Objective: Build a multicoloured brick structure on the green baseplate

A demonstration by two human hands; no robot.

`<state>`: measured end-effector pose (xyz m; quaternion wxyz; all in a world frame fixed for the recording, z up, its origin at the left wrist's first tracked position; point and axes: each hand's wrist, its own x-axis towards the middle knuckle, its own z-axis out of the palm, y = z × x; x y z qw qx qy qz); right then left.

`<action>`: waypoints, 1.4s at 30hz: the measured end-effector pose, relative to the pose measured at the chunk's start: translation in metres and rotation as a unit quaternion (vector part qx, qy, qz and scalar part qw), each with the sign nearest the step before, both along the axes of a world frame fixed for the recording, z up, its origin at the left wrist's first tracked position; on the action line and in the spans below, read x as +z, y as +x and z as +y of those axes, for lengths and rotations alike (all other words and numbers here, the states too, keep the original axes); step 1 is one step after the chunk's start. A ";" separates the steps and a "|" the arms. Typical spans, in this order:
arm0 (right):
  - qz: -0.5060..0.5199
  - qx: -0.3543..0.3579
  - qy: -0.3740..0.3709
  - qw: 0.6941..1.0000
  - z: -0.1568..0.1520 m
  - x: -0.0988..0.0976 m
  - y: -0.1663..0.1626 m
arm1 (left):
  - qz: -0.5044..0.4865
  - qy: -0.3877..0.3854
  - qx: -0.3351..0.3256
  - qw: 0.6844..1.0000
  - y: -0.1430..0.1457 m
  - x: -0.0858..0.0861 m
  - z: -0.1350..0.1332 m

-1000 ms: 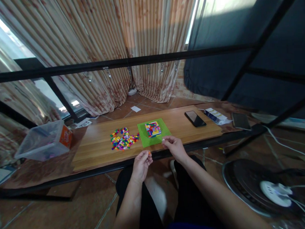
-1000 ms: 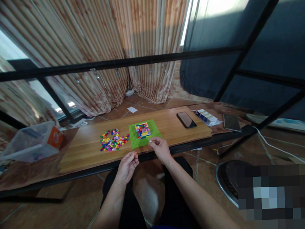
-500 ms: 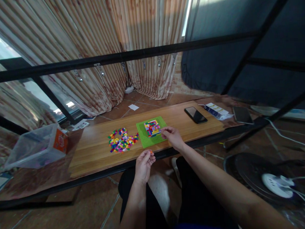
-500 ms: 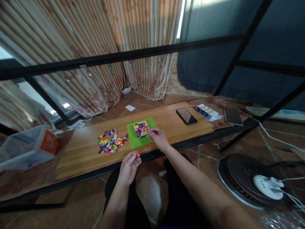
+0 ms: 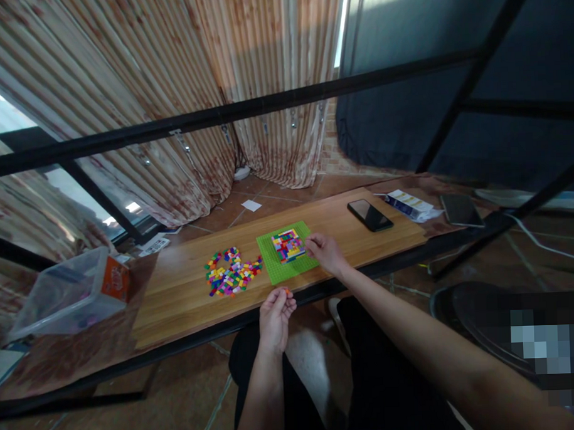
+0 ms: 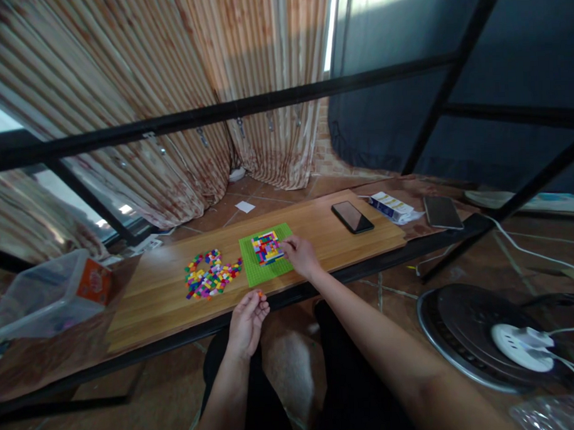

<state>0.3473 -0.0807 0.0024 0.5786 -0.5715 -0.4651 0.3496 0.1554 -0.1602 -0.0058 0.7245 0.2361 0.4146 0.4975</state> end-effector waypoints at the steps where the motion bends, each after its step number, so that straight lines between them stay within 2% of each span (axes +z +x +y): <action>1: -0.037 0.009 0.012 0.999 0.002 0.000 0.001 | 0.000 -0.001 0.004 1.000 0.000 -0.001 0.001; 5: -0.173 0.002 0.070 0.982 0.012 0.001 0.001 | -0.001 -0.007 0.019 1.000 -0.001 -0.003 0.003; 9: -0.188 -0.014 0.087 0.978 0.025 -0.006 -0.003 | -0.002 -0.009 0.021 1.000 -0.001 -0.003 0.003; 12: -0.182 -0.024 0.065 0.981 0.031 -0.015 -0.006 | -0.003 -0.009 0.021 1.000 -0.001 -0.001 0.003; 16: -0.142 -0.017 0.027 0.989 0.036 -0.020 -0.005 | -0.005 -0.009 0.021 1.000 -0.001 0.000 0.003; 21: -0.093 -0.005 0.008 0.996 0.040 -0.020 -0.005 | -0.002 -0.009 0.019 1.000 -0.002 0.000 0.002; 29: 0.024 0.011 -0.066 0.997 0.048 -0.020 -0.014 | 0.002 -0.011 0.015 1.000 -0.002 0.001 0.003; 35: 0.078 -0.006 -0.109 0.991 0.054 -0.011 -0.019 | 0.012 -0.007 0.003 1.000 -0.002 -0.001 0.002; 42: 0.105 -0.026 -0.106 0.989 0.043 0.011 -0.023 | 0.018 -0.006 -0.006 1.000 -0.006 -0.004 -0.004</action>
